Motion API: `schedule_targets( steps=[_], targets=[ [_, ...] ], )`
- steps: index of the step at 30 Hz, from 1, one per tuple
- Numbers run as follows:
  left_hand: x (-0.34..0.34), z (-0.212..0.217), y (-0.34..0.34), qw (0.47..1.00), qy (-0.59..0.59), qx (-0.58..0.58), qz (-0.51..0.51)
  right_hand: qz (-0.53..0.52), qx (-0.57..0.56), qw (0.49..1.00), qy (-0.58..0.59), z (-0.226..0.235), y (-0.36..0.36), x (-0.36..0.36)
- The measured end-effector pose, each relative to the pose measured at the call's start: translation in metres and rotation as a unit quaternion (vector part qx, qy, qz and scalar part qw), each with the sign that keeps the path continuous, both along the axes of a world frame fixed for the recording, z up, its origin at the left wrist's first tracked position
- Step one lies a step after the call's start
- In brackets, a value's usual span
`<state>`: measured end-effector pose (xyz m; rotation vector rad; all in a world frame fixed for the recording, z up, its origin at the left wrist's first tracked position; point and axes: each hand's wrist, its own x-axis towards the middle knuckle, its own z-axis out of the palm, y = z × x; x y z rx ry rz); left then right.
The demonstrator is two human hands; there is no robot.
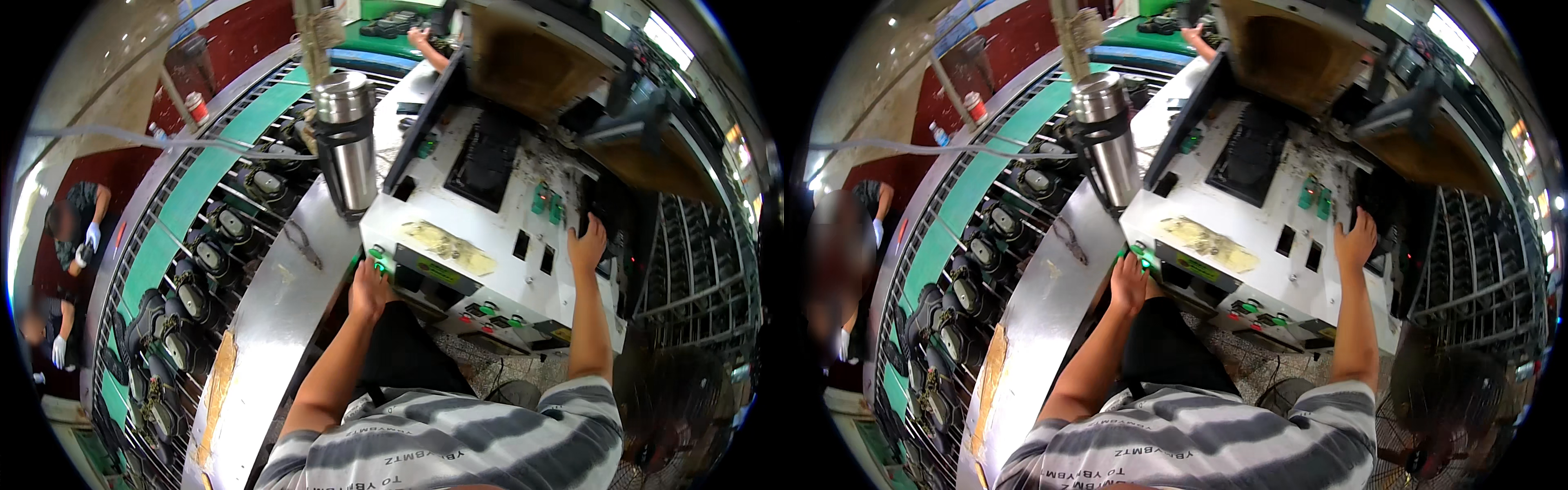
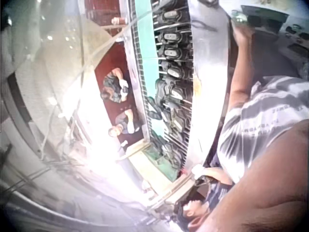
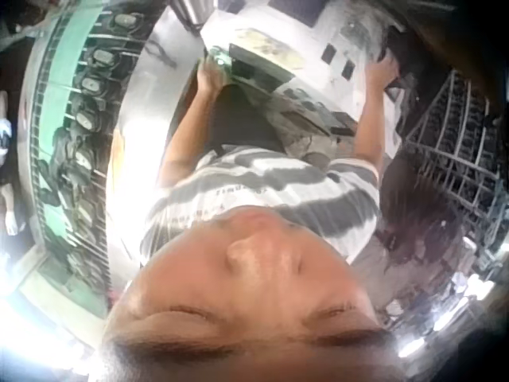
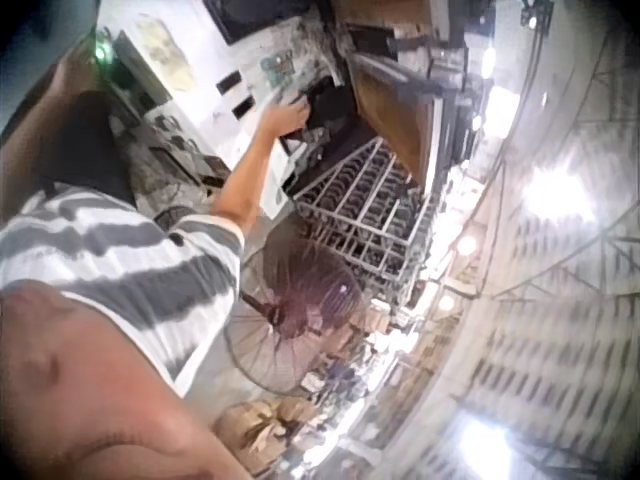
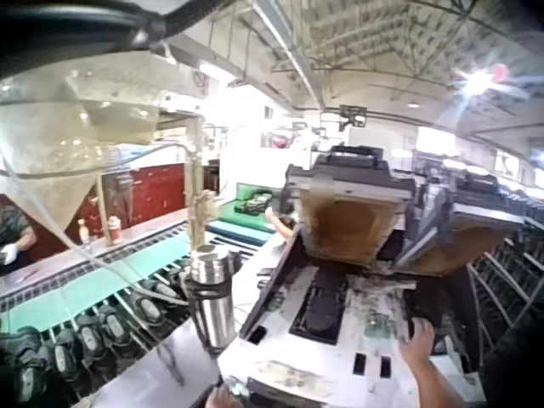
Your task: The person picks up shoe uppers on lasts from a conveyor belt and places them into an assembly machine. They operate the machine using green buttons and then remove the shoe.
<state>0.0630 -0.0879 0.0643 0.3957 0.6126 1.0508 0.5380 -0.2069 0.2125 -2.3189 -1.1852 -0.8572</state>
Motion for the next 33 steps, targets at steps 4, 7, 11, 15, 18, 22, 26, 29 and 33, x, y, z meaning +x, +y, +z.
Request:
schedule_targets(
  steps=[4,7,11,15,18,22,26,29,33],
  targets=[
    [0.025,0.062,-0.013,0.998,0.059,-0.03,-0.025,-0.135,-0.055,0.987,0.06,0.037,-0.021,0.054],
    [-0.026,-0.026,-0.012,0.995,0.063,0.004,-0.077,-0.195,-0.079,0.954,0.215,0.074,-0.01,0.073],
    [-0.092,-0.04,-0.055,0.993,0.103,-0.054,-0.01,-0.212,-0.121,0.897,0.368,0.052,0.001,0.146],
    [-0.176,-0.061,-0.11,0.985,0.113,-0.084,0.099,-0.195,-0.163,0.892,0.374,0.054,0.031,0.123],
    [-0.203,-0.053,-0.138,0.977,0.128,-0.093,0.143,-0.248,-0.052,0.921,0.296,0.065,0.008,0.073],
    [-0.21,-0.031,-0.162,0.972,0.151,-0.075,0.161,-0.217,0.141,0.951,0.17,0.053,-0.039,0.034],
    [-0.207,-0.01,-0.186,0.977,0.163,-0.042,0.13,-0.055,0.276,0.96,0.007,0.03,-0.085,-0.05],
    [-0.195,0.005,-0.192,0.975,0.209,-0.017,0.071,-0.03,0.414,0.91,-0.014,-0.014,-0.111,-0.032],
    [-0.177,0.025,-0.203,0.966,0.239,0.083,-0.049,0.215,0.509,0.781,0.291,-0.004,-0.125,-0.114]
  ],
)
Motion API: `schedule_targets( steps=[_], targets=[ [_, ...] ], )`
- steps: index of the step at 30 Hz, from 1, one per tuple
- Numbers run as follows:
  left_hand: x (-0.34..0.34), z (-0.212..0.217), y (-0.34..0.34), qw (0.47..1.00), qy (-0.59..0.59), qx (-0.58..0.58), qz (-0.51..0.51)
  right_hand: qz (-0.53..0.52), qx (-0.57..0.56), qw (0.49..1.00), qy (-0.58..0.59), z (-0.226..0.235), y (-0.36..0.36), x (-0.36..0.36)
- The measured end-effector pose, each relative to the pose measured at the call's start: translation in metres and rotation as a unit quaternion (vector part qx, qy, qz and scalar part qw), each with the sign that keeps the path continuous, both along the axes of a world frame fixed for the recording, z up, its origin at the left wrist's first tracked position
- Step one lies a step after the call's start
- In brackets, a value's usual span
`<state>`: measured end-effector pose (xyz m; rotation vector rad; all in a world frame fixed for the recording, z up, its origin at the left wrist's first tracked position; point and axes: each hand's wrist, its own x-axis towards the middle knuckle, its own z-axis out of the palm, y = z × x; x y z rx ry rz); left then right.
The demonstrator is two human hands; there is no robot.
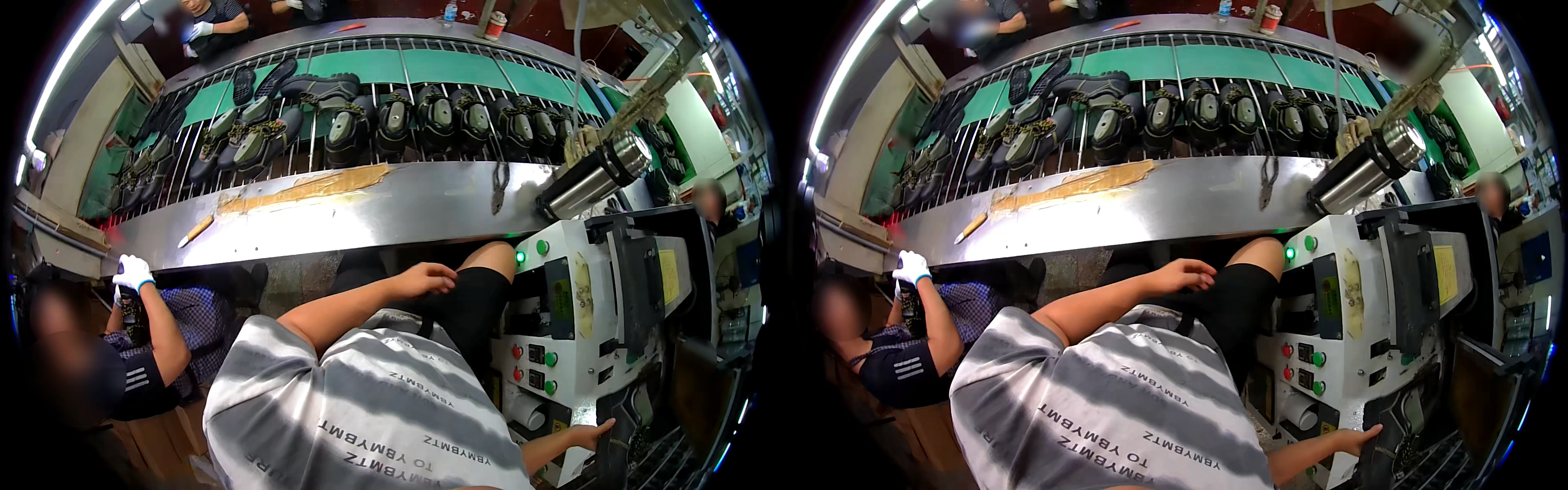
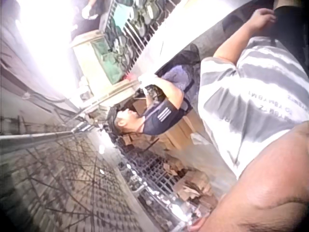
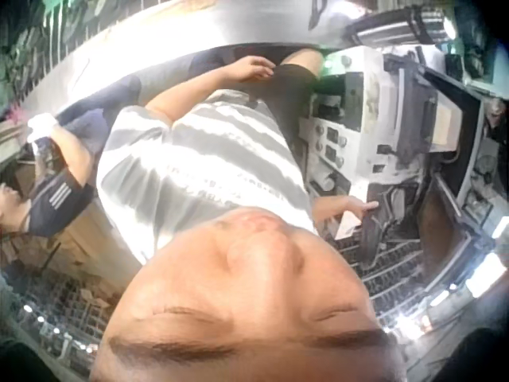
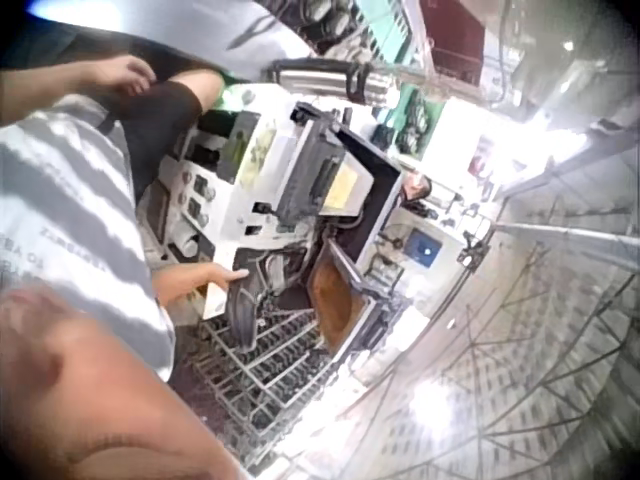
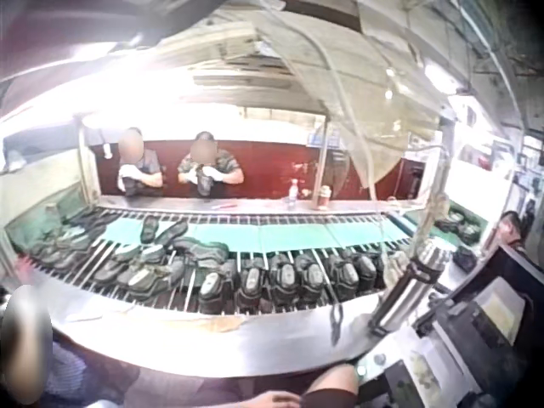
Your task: The person picks up shoe uppers on lasts from a conveyor belt and places them into an assembly machine. They operate the machine using green buttons and then remove the shoe.
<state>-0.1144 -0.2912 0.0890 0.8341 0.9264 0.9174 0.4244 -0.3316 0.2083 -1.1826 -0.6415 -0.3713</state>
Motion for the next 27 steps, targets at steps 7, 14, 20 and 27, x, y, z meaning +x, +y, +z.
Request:
schedule_targets(
  steps=[7,14,20,27],
  targets=[
    [0.016,0.096,-0.017,0.96,0.059,0.247,-0.118,0.557,0.029,0.804,0.207,-0.023,0.052,-0.127],
    [-0.071,0.11,-0.045,0.926,-0.28,0.167,0.19,0.868,-0.247,0.429,-0.039,0.014,0.109,-0.398],
    [-0.202,0.079,-0.116,0.826,-0.188,0.1,0.523,0.823,-0.285,0.3,-0.388,0.069,0.144,-0.564],
    [-0.264,-0.006,-0.168,0.694,0.352,-0.037,0.627,0.809,-0.28,0.366,-0.366,0.004,0.258,-0.768]
  ],
)
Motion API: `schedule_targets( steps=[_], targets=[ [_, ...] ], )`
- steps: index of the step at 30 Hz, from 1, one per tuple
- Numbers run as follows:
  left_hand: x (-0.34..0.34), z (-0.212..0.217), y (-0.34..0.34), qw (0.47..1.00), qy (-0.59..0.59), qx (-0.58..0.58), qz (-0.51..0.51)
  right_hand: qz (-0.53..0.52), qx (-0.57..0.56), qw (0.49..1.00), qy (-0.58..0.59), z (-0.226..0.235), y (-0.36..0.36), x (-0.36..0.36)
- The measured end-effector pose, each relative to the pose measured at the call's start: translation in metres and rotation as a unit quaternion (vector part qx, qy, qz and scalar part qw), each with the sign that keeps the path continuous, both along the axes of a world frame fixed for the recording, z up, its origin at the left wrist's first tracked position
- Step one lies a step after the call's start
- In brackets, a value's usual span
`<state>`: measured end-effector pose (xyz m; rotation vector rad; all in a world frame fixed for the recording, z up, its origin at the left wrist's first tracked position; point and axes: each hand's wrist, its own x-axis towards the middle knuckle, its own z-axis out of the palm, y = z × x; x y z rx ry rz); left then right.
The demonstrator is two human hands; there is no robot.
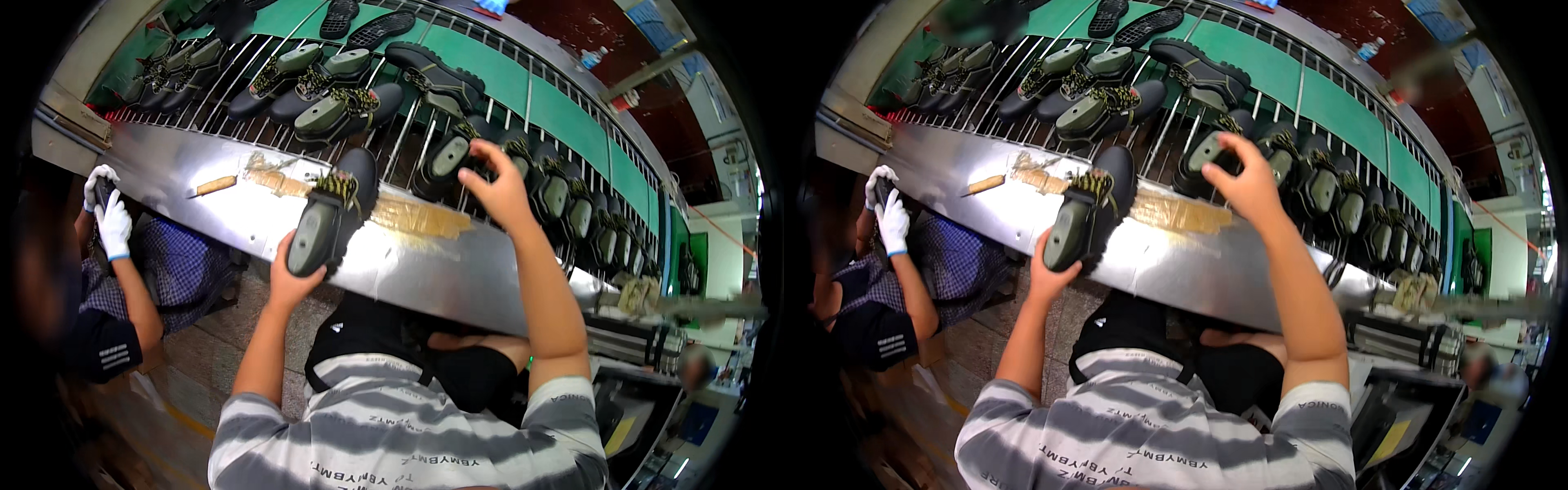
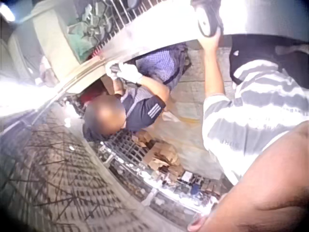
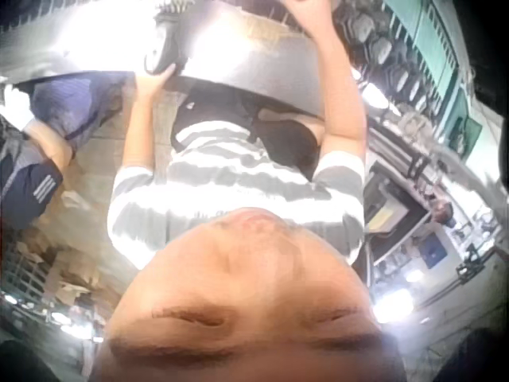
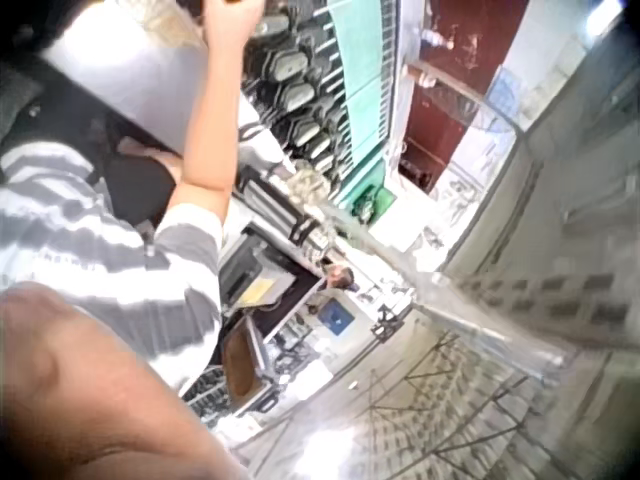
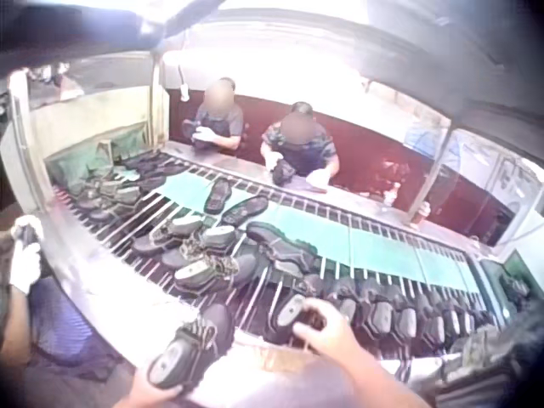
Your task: The person picks up shoe uppers on lasts from a conveyor belt and places them into an assembly machine. They operate the machine using green buttons and then remove the shoe.
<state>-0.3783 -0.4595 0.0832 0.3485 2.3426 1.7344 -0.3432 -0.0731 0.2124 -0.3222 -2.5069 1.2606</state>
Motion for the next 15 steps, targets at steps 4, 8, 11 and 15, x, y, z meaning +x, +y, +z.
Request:
schedule_targets(
  steps=[4,8,11,15],
  targets=[
    [0.009,-0.068,-0.001,0.983,0.18,0.013,0.013,-0.073,0.16,0.984,-0.041,-0.048,0.067,-0.155],
    [0.01,-0.088,-0.001,0.981,0.184,0.064,-0.007,-0.099,0.328,0.937,-0.065,-0.112,0.116,-0.299],
    [0.011,-0.068,-0.021,0.995,0.062,-0.049,-0.057,-0.087,0.375,0.914,-0.128,-0.143,0.128,-0.365],
    [0.008,-0.047,-0.017,0.994,0.043,-0.08,-0.068,-0.109,0.35,0.907,-0.209,-0.14,0.114,-0.386]
  ],
)
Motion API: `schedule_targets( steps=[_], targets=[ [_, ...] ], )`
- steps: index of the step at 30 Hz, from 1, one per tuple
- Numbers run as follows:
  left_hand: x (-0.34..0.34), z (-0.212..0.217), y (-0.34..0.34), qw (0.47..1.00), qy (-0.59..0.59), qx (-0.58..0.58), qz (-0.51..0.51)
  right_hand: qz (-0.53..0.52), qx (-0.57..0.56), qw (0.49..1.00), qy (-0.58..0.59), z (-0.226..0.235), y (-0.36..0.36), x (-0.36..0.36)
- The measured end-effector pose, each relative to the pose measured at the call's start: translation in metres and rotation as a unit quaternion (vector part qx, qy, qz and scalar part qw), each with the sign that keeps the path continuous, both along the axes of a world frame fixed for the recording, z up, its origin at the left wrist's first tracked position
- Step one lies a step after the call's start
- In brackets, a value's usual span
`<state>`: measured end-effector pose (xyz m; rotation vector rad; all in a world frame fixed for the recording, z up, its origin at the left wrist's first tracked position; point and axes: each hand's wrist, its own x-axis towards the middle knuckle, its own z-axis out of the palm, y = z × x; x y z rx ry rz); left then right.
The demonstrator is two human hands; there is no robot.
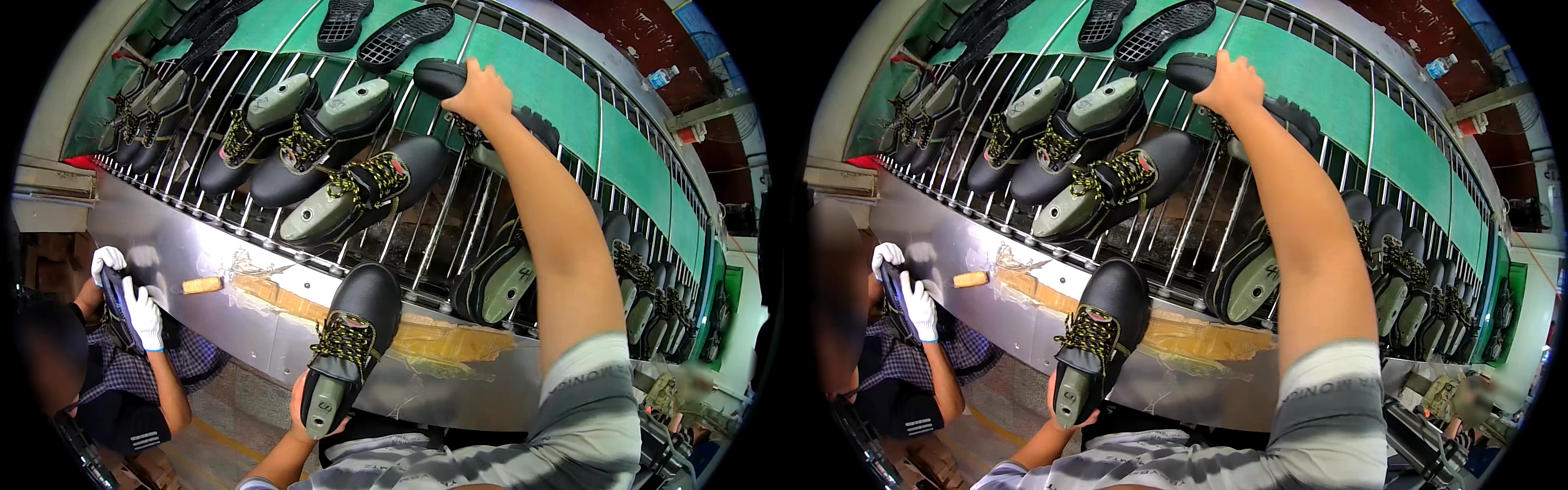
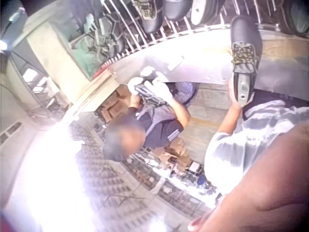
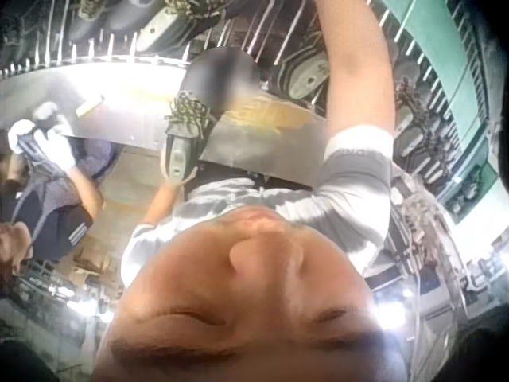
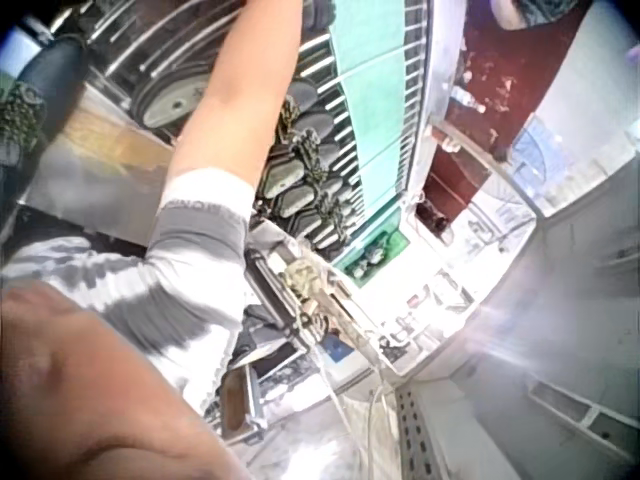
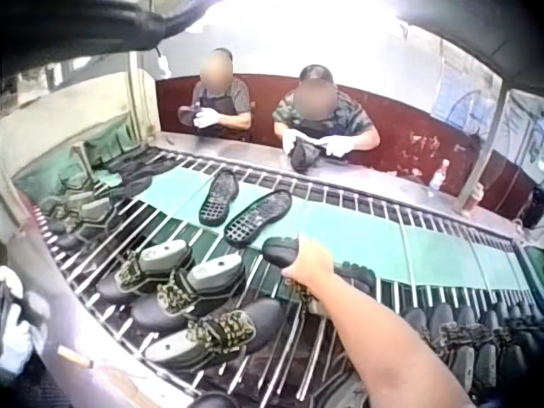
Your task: The person picks up shoe uppers on lasts from a conveyor belt and places them into an assembly machine. They operate the machine using green buttons and then remove the shoe.
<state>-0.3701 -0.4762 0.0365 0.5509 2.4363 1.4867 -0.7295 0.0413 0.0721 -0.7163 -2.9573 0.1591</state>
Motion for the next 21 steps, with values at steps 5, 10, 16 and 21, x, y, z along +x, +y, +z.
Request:
schedule_targets(
  steps=[5,10,16,21],
  targets=[
    [-0.008,0.033,0.022,0.991,-0.096,0.089,0.029,-0.003,-0.07,0.973,0.22,0.033,0.011,0.057],
    [-0.044,0.06,0.027,0.964,-0.183,0.164,0.098,0.014,-0.26,0.782,0.566,0.144,0.032,0.189],
    [-0.103,0.07,0.102,0.873,-0.24,0.418,0.078,-0.018,-0.414,0.627,0.66,0.275,-0.023,0.415],
    [-0.154,0.044,0.214,0.969,-0.085,0.23,-0.002,-0.041,-0.456,0.627,0.63,0.318,-0.127,0.623]
  ],
)
